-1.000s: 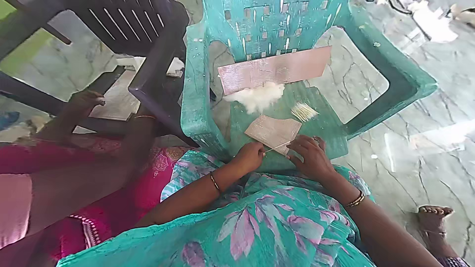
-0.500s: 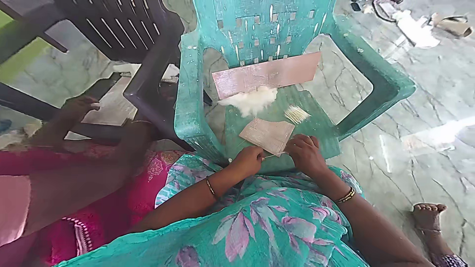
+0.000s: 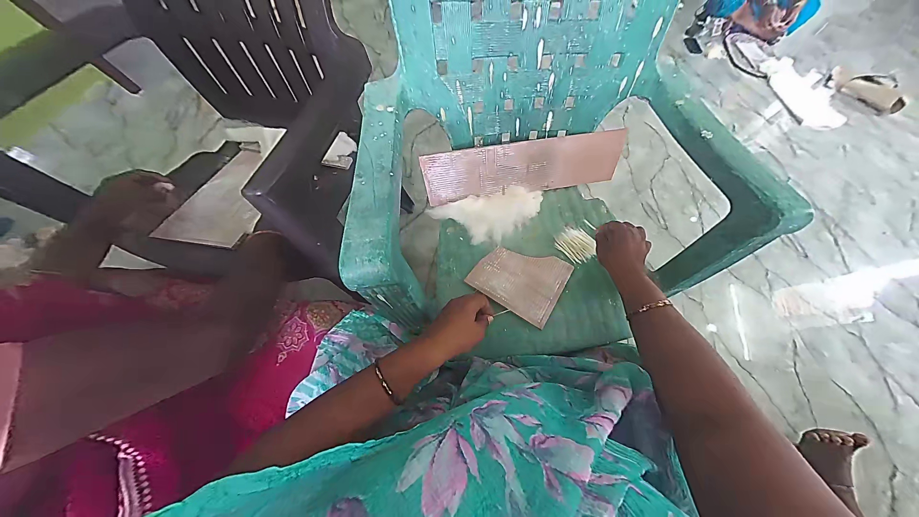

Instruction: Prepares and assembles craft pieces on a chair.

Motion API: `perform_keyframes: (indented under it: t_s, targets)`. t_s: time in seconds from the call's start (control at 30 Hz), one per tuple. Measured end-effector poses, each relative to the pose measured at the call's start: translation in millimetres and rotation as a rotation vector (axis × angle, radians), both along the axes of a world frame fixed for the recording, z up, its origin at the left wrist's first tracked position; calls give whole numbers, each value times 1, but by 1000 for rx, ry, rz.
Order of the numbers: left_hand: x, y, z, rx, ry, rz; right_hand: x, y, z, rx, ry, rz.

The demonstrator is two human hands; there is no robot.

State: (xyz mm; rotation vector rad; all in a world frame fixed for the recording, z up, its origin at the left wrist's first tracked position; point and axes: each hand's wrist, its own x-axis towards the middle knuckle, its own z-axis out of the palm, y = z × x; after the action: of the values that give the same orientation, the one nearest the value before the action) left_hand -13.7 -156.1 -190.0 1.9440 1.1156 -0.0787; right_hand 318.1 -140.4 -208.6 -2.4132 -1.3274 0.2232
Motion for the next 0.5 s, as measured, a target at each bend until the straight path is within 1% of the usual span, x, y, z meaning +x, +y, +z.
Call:
perform_keyframes:
  t_s: [0.1, 0.17, 0.37, 0.43, 0.5]
  targets:
    - [-2, 2, -3, -29, 29, -15, 6, 12, -10, -106, 10, -13]
    - [-4, 5, -5, -42, 45, -21, 9, 11, -10, -127, 37, -32]
    - [-4, 10, -15, -61, 18, -29, 25, -19, -4, 44, 97, -106]
    - [-3, 13, -17, -59, -5, -31, 24, -25, -2, 93, 84, -83]
    - [-1, 15, -18, -57, -18, -21, 13, -24, 7, 150, 83, -31]
